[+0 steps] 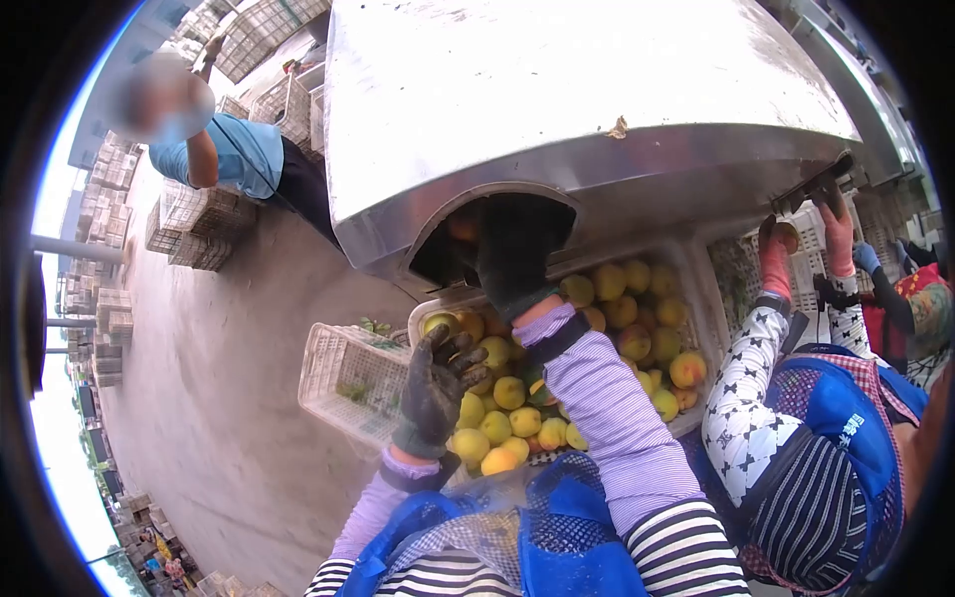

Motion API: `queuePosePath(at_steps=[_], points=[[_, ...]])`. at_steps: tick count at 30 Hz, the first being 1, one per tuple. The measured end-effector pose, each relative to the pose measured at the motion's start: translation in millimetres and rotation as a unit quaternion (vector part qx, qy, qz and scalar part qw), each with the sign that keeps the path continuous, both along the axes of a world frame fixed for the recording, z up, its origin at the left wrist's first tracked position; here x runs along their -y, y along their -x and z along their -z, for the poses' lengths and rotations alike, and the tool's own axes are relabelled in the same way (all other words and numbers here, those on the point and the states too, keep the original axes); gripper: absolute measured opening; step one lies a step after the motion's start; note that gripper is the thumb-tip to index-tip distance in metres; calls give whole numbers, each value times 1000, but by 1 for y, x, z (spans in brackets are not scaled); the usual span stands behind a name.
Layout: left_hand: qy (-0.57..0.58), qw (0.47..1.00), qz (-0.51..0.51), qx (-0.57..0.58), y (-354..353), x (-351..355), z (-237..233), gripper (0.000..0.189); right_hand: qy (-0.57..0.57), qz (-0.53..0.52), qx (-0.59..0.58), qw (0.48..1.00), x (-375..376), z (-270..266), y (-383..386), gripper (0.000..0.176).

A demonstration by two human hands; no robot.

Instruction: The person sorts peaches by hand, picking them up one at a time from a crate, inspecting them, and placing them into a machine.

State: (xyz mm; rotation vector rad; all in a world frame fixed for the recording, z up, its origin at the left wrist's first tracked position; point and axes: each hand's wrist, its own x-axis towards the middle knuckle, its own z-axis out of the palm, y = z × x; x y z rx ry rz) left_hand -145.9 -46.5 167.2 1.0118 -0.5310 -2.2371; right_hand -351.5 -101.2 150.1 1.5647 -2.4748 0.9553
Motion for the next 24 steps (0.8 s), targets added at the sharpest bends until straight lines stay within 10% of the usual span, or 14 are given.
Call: queuePosePath(at_steps=[4, 6, 8, 9, 12, 15, 21, 24], points=[[31, 999, -29, 34, -9, 0, 5, 48, -8, 6, -88, 996, -13, -13, 4, 39], [175, 976, 22, 131, -15, -4, 13, 46, 62, -51, 68, 994, -32, -11, 4, 39], [333, 898, 112, 264, -15, -2, 27, 47, 164, -122, 436, 876, -66, -63, -3, 42], [508, 767, 139, 368, -14, -2, 60, 42, 143, -110, 435, 882, -83, -47, -8, 42], [637, 400, 413, 514, 26, -7, 78, 38, -202, -139, 53, 968, -114, 21, -12, 39], [588, 342, 454, 575, 69, -16, 126, 29, -232, -143, -262, 926, -122, 139, -19, 38], [557, 455, 473, 509, 68, 5, 107, 35, -127, -82, -131, 980, -118, 169, -10, 45], [333, 870, 283, 228, 19, 2, 68, 37, -165, -112, 98, 975, -143, 86, 8, 56]])
